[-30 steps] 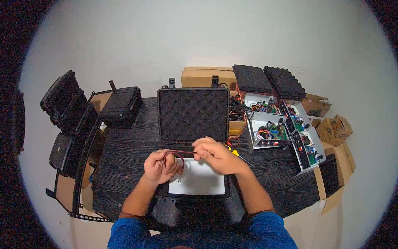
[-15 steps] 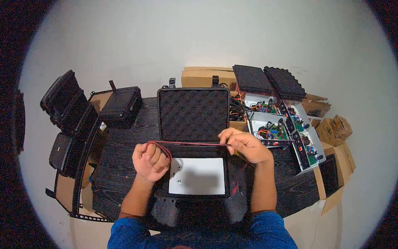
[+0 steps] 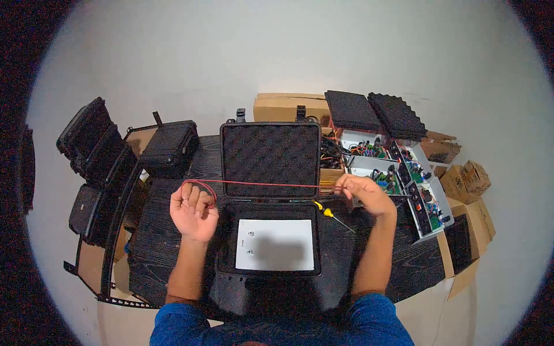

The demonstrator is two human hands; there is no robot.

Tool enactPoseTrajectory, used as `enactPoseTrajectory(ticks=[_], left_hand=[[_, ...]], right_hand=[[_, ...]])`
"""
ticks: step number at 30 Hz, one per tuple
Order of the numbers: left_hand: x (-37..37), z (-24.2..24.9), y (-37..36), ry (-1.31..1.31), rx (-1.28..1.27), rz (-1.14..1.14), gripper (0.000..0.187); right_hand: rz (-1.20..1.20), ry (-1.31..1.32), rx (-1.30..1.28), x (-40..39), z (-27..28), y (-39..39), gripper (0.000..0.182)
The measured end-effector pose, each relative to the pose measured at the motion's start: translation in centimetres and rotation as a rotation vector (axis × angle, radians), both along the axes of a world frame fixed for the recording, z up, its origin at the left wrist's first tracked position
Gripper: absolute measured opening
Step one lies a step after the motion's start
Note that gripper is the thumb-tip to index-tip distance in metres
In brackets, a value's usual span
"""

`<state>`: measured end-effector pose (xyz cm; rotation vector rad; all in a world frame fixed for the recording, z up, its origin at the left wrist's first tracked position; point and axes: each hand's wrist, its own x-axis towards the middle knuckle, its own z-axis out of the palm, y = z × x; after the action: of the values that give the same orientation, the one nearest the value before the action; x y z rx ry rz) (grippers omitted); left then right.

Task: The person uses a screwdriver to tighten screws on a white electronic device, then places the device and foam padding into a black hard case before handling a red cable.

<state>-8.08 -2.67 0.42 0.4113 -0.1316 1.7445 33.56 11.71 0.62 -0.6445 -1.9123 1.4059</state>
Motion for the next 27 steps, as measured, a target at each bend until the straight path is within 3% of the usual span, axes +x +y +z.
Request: enactPoseTrajectory(ticks=[4, 7, 9, 16, 20, 23, 25, 27], left_hand=[[0.7, -0.2, -0.2, 0.161, -0.021, 0.057, 0.037], [3.3, -0.1, -1.3, 0.419, -0.086, 0.081, 0.040], [4.3, -1.2, -1.7, 0.507, -0.098, -0.024, 0.042], [5.8, -2.5, -1.9, 0.883, 0.078, -0.064, 0.053], [5.8, -2.1, -2.5, 0.961, 0.129, -0.086, 0.051], [5.9, -1.9, -2.4, 0.910, 0.099, 0.040, 0.048], [6.0, -2.0, -1.9, 0.750, -0.034, 0.093, 0.042], [6.4, -1.6, -1.5, 0.584, -0.140, 0.149, 0.037]], right_hand=[[-0.080, -0.276, 0.097, 0.6, -0.7, 0.9, 0.039], [-0.408, -0.679, 0.327, -1.8, 1.0, -1.4, 0.030], [-0.437, -0.495, 0.448, -4.1, 1.6, -2.9, 0.027], [-0.087, -0.167, 0.669, -12.5, 3.0, -7.9, 0.058], [-0.104, -0.143, 0.644, -14.9, 0.6, -8.5, 0.035], [-0.106, -0.144, 0.583, -15.5, -0.3, -8.5, 0.022], [-0.115, -0.084, 0.491, -16.4, -0.4, -9.0, 0.017], [-0.006, -0.194, 0.546, -16.6, -1.4, -8.6, 0.018]])
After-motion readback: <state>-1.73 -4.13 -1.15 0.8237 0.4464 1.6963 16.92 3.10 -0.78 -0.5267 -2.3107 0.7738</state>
